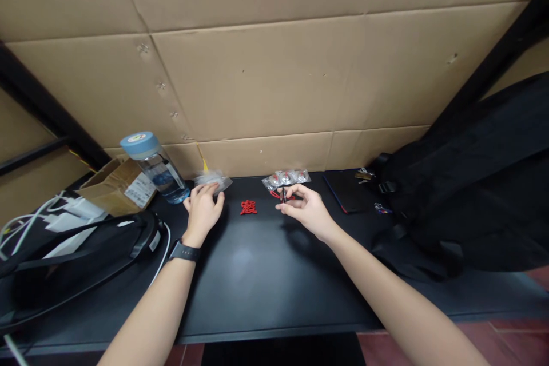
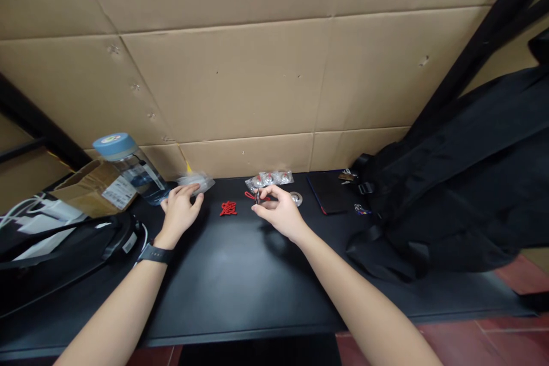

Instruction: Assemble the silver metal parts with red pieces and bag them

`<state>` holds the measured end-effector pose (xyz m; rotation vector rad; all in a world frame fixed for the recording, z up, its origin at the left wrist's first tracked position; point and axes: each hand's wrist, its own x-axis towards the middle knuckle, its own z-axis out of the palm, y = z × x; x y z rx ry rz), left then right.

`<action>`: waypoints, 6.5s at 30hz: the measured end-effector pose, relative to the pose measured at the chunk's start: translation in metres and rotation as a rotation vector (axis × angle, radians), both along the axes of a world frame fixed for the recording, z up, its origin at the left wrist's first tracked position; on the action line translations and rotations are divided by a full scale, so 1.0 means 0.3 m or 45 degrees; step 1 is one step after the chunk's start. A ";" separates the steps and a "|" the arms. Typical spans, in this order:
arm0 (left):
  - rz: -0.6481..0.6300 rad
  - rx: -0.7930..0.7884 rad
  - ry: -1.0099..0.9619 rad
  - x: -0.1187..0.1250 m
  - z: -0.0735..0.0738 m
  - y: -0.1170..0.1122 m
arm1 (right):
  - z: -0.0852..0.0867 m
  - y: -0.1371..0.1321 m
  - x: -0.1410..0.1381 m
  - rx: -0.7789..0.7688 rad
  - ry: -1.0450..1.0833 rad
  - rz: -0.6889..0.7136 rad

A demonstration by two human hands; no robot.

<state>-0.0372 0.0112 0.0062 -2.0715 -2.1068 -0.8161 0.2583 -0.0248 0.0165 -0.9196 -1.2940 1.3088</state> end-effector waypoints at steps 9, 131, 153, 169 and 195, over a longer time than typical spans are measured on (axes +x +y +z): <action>-0.570 0.222 -0.110 0.236 0.076 -0.171 | 0.019 0.027 0.045 0.139 -0.146 -0.194; -0.516 -0.139 -0.034 0.284 -0.056 -0.155 | -0.014 0.037 0.090 0.797 -1.227 0.293; -0.608 -0.209 -0.291 0.272 -0.046 -0.156 | -0.091 0.077 0.090 0.376 -0.870 0.318; -0.475 -0.072 -0.387 0.225 -0.025 -0.123 | -0.140 0.129 0.017 0.270 -0.513 0.100; -0.707 -0.016 -0.075 0.072 -0.027 -0.040 | -0.114 0.216 -0.096 0.753 -1.856 0.063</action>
